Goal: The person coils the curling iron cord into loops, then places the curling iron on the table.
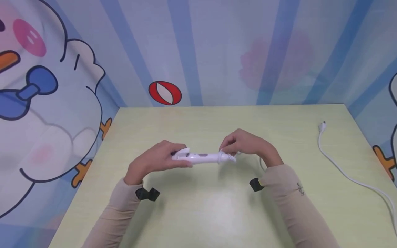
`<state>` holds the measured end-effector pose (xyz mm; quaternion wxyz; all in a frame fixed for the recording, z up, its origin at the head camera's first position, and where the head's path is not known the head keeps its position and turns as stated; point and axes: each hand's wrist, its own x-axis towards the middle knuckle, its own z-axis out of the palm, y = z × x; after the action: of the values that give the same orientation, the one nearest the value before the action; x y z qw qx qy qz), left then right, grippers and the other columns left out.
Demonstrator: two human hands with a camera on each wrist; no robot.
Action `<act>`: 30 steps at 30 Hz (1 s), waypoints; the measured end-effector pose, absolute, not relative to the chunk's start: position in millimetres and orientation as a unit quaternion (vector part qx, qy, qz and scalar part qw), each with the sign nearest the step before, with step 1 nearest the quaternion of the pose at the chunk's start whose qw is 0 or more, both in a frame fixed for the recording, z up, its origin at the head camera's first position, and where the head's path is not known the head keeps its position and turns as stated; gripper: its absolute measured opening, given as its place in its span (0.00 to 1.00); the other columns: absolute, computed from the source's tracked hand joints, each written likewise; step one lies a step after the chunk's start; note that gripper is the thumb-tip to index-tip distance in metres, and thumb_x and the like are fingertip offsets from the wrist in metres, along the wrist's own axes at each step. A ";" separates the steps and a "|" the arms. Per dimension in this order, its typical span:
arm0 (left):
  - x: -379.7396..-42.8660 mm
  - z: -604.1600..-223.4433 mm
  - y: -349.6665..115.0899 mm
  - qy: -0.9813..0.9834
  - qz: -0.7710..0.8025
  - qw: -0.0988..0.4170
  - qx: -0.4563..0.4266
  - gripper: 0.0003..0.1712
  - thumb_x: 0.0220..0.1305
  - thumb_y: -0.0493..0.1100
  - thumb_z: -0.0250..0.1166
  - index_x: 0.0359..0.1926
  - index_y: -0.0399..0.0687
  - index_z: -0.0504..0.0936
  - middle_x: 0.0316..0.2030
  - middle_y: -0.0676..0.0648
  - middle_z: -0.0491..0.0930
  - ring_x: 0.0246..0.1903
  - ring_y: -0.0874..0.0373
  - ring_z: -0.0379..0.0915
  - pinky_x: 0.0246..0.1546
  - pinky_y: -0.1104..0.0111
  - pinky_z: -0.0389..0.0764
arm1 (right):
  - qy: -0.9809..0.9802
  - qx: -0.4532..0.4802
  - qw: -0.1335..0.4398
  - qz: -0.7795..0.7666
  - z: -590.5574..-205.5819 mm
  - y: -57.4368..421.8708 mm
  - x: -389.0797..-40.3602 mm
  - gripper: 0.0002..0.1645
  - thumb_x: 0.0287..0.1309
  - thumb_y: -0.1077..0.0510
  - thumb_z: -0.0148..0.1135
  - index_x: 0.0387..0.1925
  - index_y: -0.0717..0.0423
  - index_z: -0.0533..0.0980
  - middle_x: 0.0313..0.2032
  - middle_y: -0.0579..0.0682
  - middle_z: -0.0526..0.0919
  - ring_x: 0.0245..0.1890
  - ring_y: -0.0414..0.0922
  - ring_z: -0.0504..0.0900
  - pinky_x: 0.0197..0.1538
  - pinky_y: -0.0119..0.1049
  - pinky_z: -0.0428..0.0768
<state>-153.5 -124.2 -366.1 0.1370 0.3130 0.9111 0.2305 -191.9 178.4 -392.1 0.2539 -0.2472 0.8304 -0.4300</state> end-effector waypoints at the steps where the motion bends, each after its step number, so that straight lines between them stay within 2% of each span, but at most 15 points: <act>1: -152.9 -365.5 -123.2 0.915 0.216 0.133 0.315 0.26 0.46 0.76 0.56 0.33 0.64 0.73 0.20 0.59 0.72 0.20 0.64 0.68 0.22 0.70 0.69 | 0.837 -0.254 0.253 -0.414 -387.3 176.2 -192.3 0.06 0.56 0.54 0.62 0.34 0.50 0.82 0.29 0.49 0.82 0.27 0.46 0.76 0.35 0.43 0.76; 5: -150.7 -365.4 -119.5 0.923 0.178 0.116 0.320 0.26 0.48 0.75 0.57 0.33 0.62 0.73 0.20 0.59 0.71 0.20 0.65 0.67 0.22 0.70 0.68 | 0.870 -0.269 0.230 -0.343 -370.5 164.7 -189.7 0.04 0.55 0.54 0.63 0.30 0.48 0.81 0.25 0.47 0.81 0.22 0.45 0.73 0.29 0.38 0.73; 13: -150.5 -374.4 -118.1 0.931 0.171 0.112 0.303 0.27 0.47 0.75 0.57 0.34 0.61 0.73 0.20 0.58 0.71 0.20 0.64 0.67 0.21 0.70 0.68 | 0.911 -0.266 0.172 -0.265 -360.6 146.1 -182.3 0.03 0.56 0.58 0.62 0.29 0.52 0.81 0.26 0.45 0.81 0.24 0.40 0.72 0.32 0.35 0.73; 17: -149.9 -376.6 -116.9 0.937 0.168 0.112 0.285 0.26 0.48 0.72 0.60 0.36 0.61 0.75 0.21 0.58 0.72 0.21 0.64 0.68 0.22 0.70 0.68 | 0.917 -0.253 0.161 -0.262 -361.3 140.7 -182.1 0.05 0.57 0.59 0.60 0.30 0.53 0.81 0.26 0.44 0.81 0.23 0.40 0.73 0.31 0.35 0.73; 22: -150.8 -379.0 -113.1 0.947 0.170 0.112 0.247 0.24 0.50 0.70 0.60 0.35 0.60 0.73 0.20 0.56 0.72 0.20 0.62 0.68 0.21 0.69 0.68 | 0.933 -0.211 0.135 -0.259 -359.5 129.8 -176.3 0.08 0.58 0.60 0.57 0.32 0.57 0.81 0.28 0.48 0.82 0.23 0.42 0.75 0.29 0.35 0.74; 30: -155.4 -384.7 -113.4 0.972 0.153 0.055 0.167 0.25 0.52 0.70 0.59 0.34 0.56 0.72 0.20 0.53 0.70 0.19 0.60 0.67 0.19 0.68 0.65 | 0.943 -0.152 0.029 -0.294 -364.5 110.0 -156.8 0.11 0.60 0.60 0.56 0.42 0.61 0.79 0.28 0.51 0.81 0.19 0.43 0.70 0.24 0.34 0.69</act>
<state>-155.4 -113.4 -384.7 0.0546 0.1672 0.9724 0.1534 -156.8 110.0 -364.5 0.0290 -0.1524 0.9431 -0.2942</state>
